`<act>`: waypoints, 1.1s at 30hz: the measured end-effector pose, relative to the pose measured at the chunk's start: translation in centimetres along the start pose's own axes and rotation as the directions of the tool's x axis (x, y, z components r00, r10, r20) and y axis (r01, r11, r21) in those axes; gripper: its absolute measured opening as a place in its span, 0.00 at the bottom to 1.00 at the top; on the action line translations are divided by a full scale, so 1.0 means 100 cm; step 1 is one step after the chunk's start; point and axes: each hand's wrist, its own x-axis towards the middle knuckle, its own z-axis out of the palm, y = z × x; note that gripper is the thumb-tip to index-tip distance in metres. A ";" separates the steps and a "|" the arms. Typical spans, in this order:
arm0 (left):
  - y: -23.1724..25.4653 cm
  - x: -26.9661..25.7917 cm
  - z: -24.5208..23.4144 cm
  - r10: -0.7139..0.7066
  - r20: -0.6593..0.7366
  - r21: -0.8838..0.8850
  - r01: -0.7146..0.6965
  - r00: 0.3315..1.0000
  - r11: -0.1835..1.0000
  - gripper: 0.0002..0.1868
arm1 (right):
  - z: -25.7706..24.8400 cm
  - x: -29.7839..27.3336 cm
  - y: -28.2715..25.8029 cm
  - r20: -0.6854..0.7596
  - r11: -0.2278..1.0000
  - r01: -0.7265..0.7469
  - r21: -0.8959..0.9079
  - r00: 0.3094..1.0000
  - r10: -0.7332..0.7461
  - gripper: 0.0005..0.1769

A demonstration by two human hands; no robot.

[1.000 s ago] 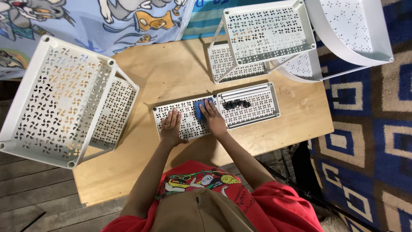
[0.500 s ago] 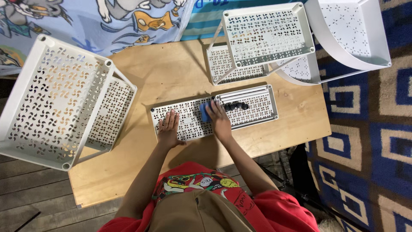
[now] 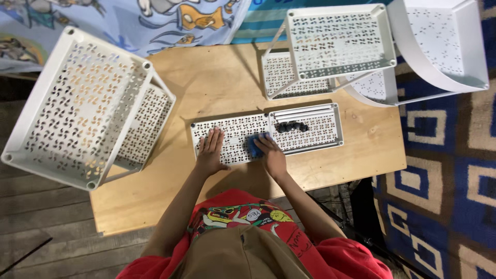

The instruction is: The person assembles a white plastic shelving unit by inserting metal rods into perforated panels, attaching black feet, and wiping the panels with a blue cloth. The person handles multiple panels and rods, then cleans the assembled sections.

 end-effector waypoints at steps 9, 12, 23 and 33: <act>-0.019 -0.035 0.014 -0.180 -0.092 0.052 0.185 0.979 0.981 0.77 | 0.088 0.094 -0.082 -0.022 0.928 0.366 -0.074 0.929 -0.368 0.40; -0.027 -0.035 0.024 -0.202 -0.030 0.141 0.204 0.979 0.969 0.72 | 0.110 0.099 -0.088 0.008 0.927 0.369 -0.059 0.929 -0.370 0.40; -0.008 -0.033 -0.004 -0.326 0.045 0.199 0.312 0.944 0.929 0.82 | 0.119 0.084 -0.028 0.081 0.890 0.406 -0.210 0.914 -0.398 0.43; -0.014 -0.034 0.005 -0.293 0.041 0.203 0.279 0.955 0.939 0.81 | 0.064 0.054 0.050 0.079 0.915 0.203 -0.348 0.979 -0.187 0.42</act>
